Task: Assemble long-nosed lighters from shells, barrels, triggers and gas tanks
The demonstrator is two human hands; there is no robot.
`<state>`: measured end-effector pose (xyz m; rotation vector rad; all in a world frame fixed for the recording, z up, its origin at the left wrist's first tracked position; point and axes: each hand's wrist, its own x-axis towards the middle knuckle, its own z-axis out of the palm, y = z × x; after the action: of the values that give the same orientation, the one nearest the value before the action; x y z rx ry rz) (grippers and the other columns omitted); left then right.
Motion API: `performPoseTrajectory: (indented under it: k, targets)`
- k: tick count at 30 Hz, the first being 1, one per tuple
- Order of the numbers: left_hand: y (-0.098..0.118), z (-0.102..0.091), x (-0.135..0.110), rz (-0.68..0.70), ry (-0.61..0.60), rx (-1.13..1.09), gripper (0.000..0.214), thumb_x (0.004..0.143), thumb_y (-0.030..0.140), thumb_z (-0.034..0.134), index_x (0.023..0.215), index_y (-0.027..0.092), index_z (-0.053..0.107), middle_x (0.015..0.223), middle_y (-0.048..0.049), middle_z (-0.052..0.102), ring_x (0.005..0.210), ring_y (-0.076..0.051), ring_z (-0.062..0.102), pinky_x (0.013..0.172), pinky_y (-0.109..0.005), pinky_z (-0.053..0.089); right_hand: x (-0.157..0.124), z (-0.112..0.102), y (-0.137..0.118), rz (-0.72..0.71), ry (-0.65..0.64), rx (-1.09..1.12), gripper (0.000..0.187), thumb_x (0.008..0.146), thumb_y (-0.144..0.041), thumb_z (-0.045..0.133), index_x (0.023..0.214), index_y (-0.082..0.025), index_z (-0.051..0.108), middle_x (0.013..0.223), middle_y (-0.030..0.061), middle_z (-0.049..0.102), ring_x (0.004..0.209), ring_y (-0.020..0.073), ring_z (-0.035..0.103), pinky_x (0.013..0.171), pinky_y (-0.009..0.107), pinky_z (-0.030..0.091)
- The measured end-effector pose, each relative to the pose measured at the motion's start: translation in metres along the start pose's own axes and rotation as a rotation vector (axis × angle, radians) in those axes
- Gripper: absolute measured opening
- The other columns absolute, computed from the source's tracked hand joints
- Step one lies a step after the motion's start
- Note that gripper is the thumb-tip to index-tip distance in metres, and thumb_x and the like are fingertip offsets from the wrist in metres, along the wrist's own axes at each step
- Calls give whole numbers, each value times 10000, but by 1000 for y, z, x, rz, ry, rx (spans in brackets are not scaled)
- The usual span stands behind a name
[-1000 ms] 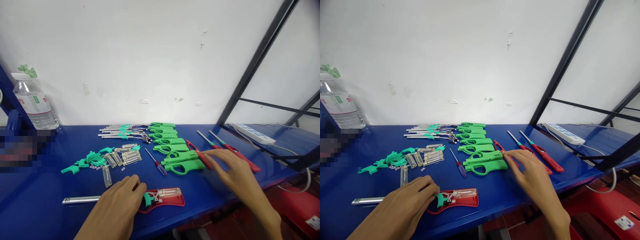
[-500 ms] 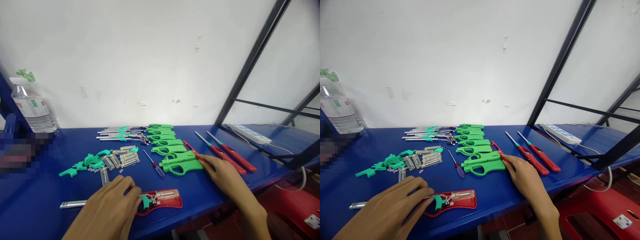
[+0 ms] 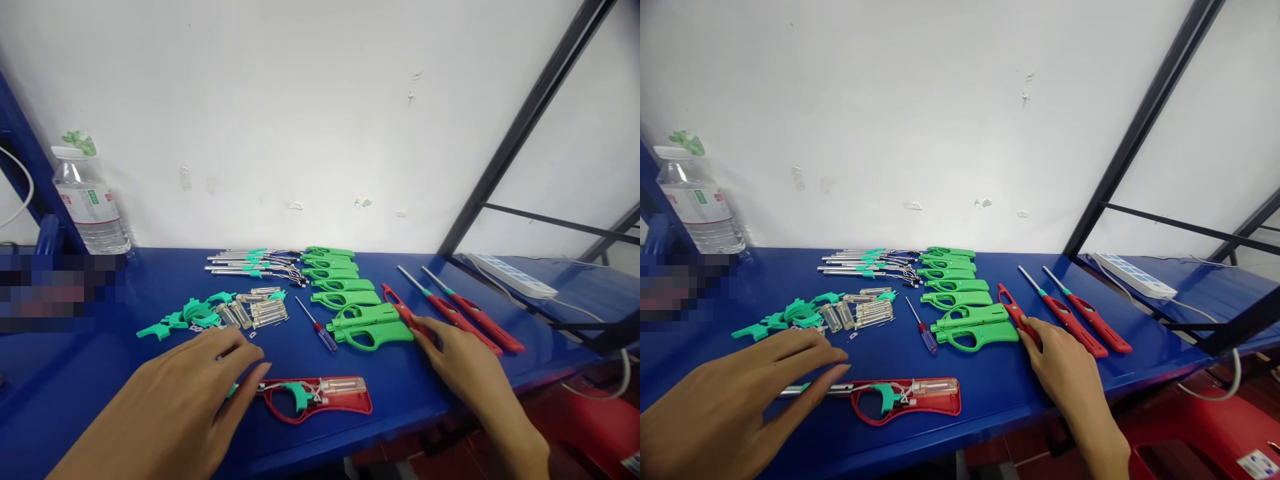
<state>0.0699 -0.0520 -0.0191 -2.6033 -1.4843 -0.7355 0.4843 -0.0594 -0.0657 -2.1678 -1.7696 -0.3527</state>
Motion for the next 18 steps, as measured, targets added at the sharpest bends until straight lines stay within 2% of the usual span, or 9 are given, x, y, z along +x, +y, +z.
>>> performPoseTrajectory:
  k: [3,7,10,12,16,18]
  targets:
    - [0,-4,4,79,57,104,363,1086,342,440,1048,311,800,1109,-36,812,972,-272,767,802,-350,584,0,2,-2,8,33,-5,451,1092,-418,408,1319,-246,757,1034,119,855,927,398,819,705,475,610]
    - [6,-13,11,122,96,123,443,1097,321,387,983,290,815,1028,-46,826,853,-263,784,732,-358,585,3,10,0,-35,120,67,421,1071,-365,410,1317,-236,726,1122,105,842,1007,348,807,759,428,609]
    - [8,-14,12,149,87,103,504,1102,310,349,928,271,820,976,-57,831,751,-247,778,644,-341,567,6,13,2,-20,176,84,408,1034,-374,433,1243,-207,741,1153,143,815,1051,364,782,771,440,599]
    - [7,-11,11,155,104,102,507,1115,331,338,956,271,816,997,-60,831,778,-248,782,650,-337,573,8,12,3,5,224,96,418,1016,-381,432,1214,-200,753,1169,168,787,1066,384,765,773,462,589]
    - [3,-5,7,147,125,136,488,1134,385,320,1051,289,791,1052,-61,830,884,-283,798,677,-359,614,3,-9,-3,80,359,140,464,1016,-452,420,1116,-191,791,1146,168,776,1051,392,749,846,510,572]
    - [5,-8,7,135,134,145,439,1132,400,334,1211,309,756,1138,-62,826,967,-314,807,714,-398,657,-6,-27,-7,179,446,221,480,997,-560,483,1100,-224,810,1115,134,783,996,388,750,861,537,565]
